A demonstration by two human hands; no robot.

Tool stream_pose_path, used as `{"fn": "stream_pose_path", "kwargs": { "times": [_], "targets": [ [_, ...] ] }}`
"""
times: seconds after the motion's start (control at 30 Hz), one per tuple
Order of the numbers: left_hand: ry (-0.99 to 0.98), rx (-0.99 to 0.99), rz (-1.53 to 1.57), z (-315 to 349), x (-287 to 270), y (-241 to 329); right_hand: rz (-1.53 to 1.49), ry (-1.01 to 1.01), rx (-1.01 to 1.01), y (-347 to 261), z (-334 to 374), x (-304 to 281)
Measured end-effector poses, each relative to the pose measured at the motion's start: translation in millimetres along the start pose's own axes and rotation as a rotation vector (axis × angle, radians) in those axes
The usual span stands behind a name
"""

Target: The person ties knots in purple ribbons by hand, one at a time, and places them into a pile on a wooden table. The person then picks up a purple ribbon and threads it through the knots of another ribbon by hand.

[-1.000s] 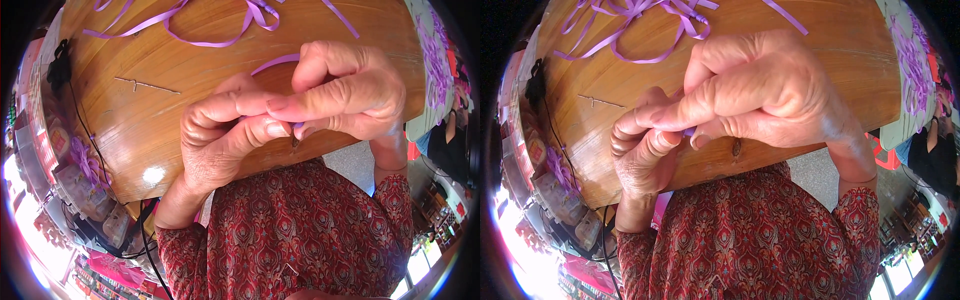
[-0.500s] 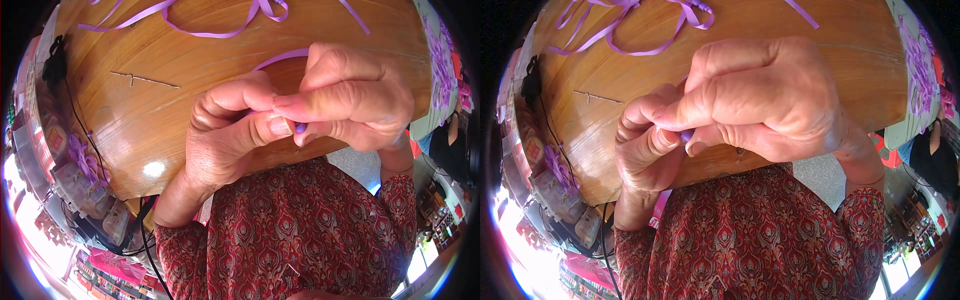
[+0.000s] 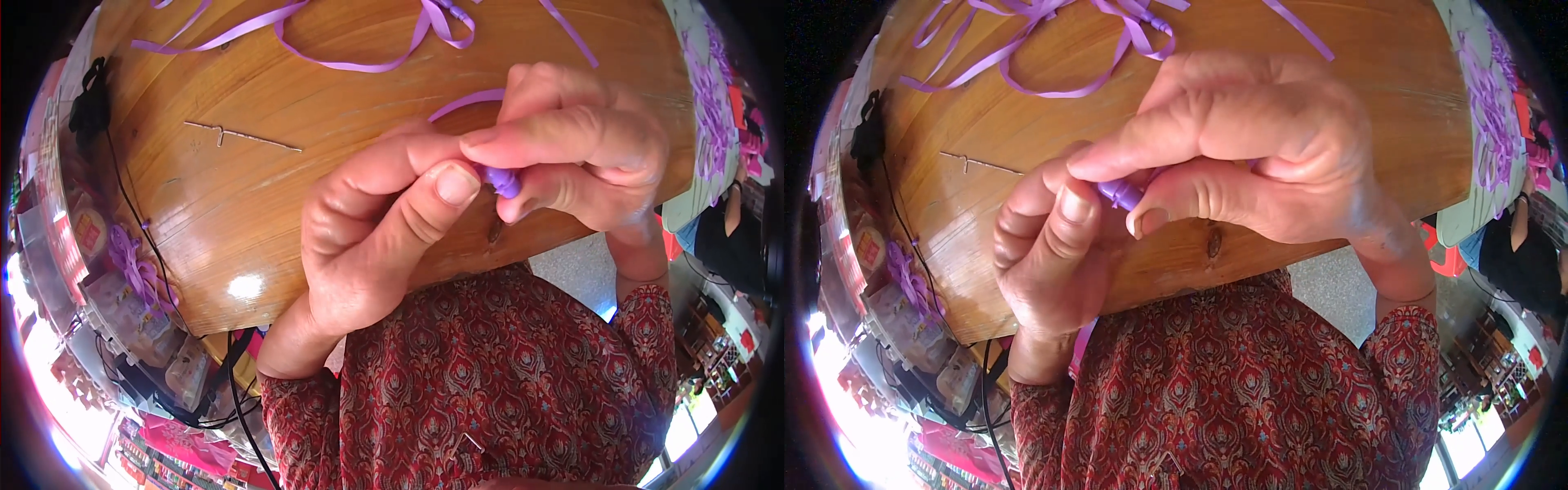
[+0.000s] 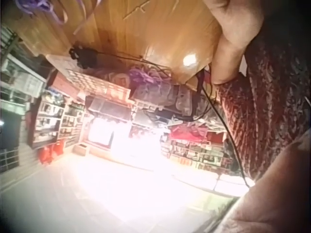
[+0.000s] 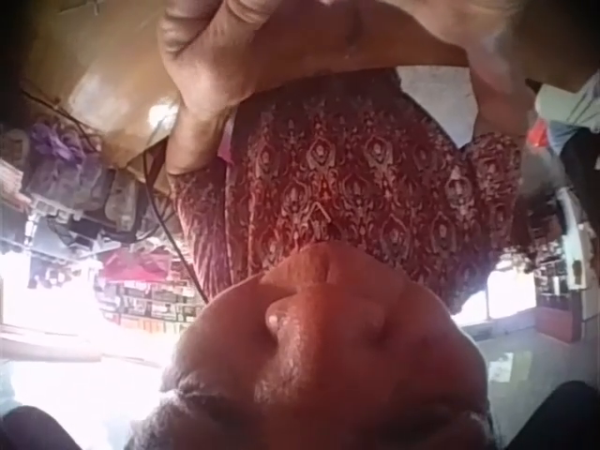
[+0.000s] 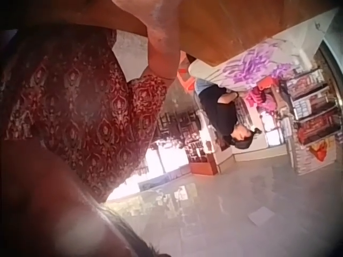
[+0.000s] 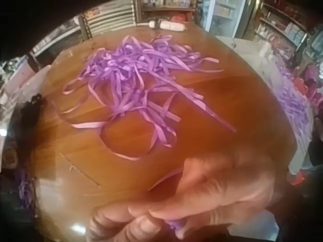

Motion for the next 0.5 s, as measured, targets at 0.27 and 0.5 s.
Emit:
{"fn": "stream_pose_path", "kwargs": {
  "times": [0.27,0.5],
  "targets": [
    [0.056,0.096,-0.496,-3,-2,13,0.158,0.128,0.012,-5,0,-8],
    [0.024,0.154,-0.675,-5,2,21,0.145,0.098,-0.011,-8,-2,-8]
  ]
}}
Point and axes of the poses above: each hand's wrist, its own z-axis away from the middle knuckle, its own x-axis out of the palm, y = z × x, the point moved 5 cm from there along -z, towards the middle knuckle, and after that the axes turned 9 degrees about -y, right-handed, at the moved point
